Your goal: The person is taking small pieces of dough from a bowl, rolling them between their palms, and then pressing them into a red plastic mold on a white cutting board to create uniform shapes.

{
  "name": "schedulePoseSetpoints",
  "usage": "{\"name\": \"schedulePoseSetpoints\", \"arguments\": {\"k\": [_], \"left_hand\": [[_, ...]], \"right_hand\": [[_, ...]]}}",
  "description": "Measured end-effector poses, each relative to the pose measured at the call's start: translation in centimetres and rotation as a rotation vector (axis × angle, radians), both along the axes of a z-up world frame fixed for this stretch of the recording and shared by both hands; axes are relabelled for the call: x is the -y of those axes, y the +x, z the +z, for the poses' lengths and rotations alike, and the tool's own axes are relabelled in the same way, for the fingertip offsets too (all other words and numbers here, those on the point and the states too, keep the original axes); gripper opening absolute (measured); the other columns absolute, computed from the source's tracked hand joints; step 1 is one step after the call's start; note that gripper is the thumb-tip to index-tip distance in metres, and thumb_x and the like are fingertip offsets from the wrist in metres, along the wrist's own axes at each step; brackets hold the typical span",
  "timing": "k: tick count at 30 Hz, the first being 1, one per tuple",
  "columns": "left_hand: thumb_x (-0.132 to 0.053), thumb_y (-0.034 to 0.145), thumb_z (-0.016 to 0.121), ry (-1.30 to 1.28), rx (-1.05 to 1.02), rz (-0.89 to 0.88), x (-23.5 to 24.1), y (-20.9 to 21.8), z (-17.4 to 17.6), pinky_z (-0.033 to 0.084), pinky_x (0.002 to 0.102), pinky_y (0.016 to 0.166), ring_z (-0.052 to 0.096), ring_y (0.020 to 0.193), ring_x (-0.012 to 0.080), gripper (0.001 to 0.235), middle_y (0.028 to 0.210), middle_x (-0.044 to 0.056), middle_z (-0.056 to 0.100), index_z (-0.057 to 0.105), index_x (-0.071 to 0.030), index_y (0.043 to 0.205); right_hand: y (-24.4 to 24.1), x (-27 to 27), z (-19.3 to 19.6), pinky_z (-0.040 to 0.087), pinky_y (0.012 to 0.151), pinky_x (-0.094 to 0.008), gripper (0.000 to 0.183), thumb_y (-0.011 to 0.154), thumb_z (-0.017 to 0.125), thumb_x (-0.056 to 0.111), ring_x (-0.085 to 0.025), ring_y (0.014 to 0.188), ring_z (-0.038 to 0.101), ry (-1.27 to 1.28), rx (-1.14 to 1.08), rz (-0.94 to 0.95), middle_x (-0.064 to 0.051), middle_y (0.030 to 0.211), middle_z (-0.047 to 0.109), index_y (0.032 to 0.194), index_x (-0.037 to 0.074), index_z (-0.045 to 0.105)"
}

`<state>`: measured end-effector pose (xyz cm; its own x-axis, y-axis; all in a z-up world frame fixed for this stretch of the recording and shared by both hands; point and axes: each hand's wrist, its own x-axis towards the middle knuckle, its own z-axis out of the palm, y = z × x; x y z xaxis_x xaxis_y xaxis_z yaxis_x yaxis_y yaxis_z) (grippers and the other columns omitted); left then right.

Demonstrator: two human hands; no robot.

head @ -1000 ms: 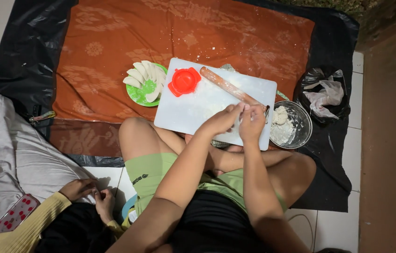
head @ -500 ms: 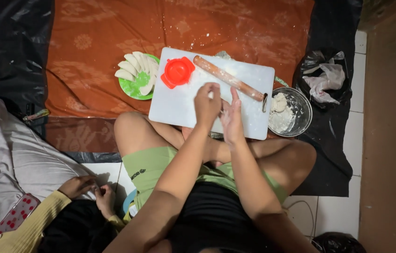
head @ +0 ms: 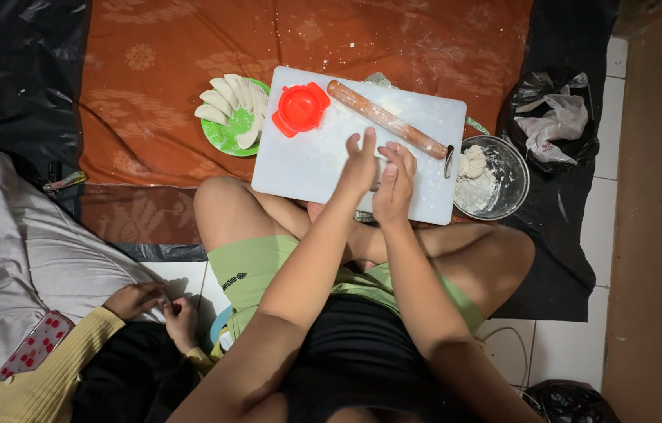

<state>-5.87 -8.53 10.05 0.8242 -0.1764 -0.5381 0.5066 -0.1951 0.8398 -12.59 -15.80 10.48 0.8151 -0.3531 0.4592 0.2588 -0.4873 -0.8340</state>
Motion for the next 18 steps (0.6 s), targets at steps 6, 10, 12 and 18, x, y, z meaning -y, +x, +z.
{"name": "schedulePoseSetpoints", "arguments": {"k": [6,10,12,18], "left_hand": [[-0.072,0.103,0.023,-0.262,-0.04,-0.184,0.7,-1.2,1.0,0.028,0.07,0.115,0.037,0.144,0.0523,0.093,0.151,0.037,0.041,-0.003,-0.004,0.161],[-0.073,0.097,0.027,0.029,0.041,-0.328,-1.1,-1.3,6.5,0.052,0.052,0.101,0.066,0.118,0.0421,0.086,0.121,0.028,0.067,0.043,-0.004,0.146],[-0.072,0.097,0.028,0.119,0.076,-0.291,-1.6,-1.3,6.9,0.048,0.052,0.106,0.066,0.118,0.0418,0.081,0.11,0.023,0.073,0.056,-0.008,0.138],[-0.058,0.103,0.039,0.047,0.163,-0.178,-0.5,-2.0,5.8,0.041,0.053,0.113,0.056,0.133,0.0417,0.061,0.134,0.024,0.065,0.057,-0.015,0.141]], "right_hand": [[0.1,3.3,-2.0,0.049,0.082,-0.038,0.03,0.109,0.054,0.017,-0.029,0.082,0.059,-0.155,-0.122,-0.081,-0.007,0.077,0.056,0.08,0.008,0.061],[0.3,5.9,-4.2,0.045,0.062,-0.032,0.033,0.097,0.074,0.016,-0.018,0.058,0.052,0.059,-0.271,-0.207,-0.005,0.054,0.054,0.065,0.012,0.064],[0.7,6.0,-4.9,0.038,0.049,-0.028,0.043,0.097,0.08,0.025,-0.01,0.048,0.041,0.16,-0.291,-0.225,0.002,0.044,0.046,0.058,0.016,0.063],[2.1,3.1,-2.1,0.038,0.027,-0.03,0.048,0.099,0.054,0.054,-0.019,0.031,0.049,1.035,-0.461,-0.45,-0.01,0.047,0.052,0.074,0.014,0.055]]}}
